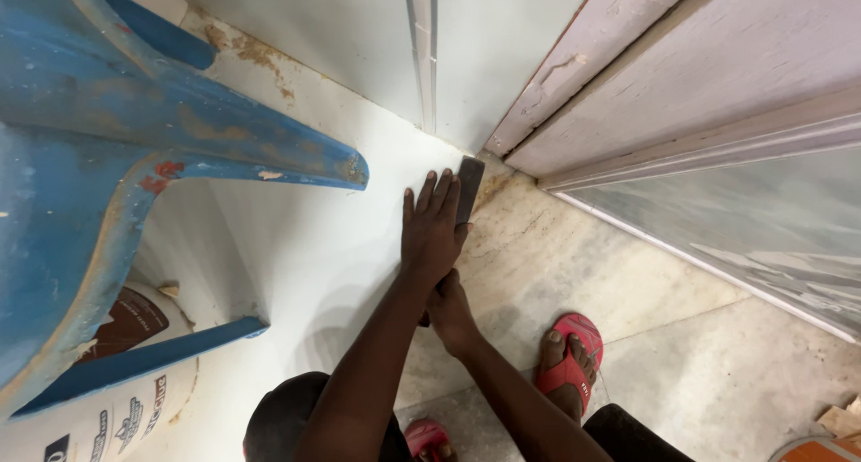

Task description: The person scrapes debris from the floor near a wall using a chisel and then uses a small red tool to clean the same area. The person is sitting on the floor during the task.

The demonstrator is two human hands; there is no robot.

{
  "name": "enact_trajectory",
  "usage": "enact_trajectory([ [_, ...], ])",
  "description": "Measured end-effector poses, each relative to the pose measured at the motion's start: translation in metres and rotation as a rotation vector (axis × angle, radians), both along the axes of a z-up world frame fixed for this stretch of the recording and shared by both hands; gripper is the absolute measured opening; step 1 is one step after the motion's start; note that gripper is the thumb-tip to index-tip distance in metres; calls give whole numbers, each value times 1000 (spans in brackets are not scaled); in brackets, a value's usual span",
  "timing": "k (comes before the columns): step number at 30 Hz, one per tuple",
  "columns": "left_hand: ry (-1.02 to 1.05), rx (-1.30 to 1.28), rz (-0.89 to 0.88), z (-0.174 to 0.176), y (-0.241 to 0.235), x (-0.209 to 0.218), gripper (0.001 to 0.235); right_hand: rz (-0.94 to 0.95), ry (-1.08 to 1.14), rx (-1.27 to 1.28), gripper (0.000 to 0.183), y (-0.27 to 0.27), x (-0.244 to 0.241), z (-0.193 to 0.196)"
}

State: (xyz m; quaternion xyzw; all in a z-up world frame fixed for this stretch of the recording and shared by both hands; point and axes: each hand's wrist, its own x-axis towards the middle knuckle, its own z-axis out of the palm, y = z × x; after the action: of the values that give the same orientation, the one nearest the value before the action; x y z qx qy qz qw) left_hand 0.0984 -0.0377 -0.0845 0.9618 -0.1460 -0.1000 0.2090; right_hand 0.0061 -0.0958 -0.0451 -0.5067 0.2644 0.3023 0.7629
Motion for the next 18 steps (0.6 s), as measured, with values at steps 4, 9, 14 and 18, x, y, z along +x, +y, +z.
enact_trajectory([
  [4,-7,-34,-10,-3,5,2,84,6,-24,-52,20,6,3,-11],
  [9,-36,-72,-8,-11,4,-2,81,105,22,-113,27,3,-2,-33],
  [14,-16,-131,5,-11,10,-1,81,129,-85,-163,25,6,-7,-41],
  [18,-8,-163,4,-5,14,-1,83,69,-9,-227,24,1,-11,-38],
])
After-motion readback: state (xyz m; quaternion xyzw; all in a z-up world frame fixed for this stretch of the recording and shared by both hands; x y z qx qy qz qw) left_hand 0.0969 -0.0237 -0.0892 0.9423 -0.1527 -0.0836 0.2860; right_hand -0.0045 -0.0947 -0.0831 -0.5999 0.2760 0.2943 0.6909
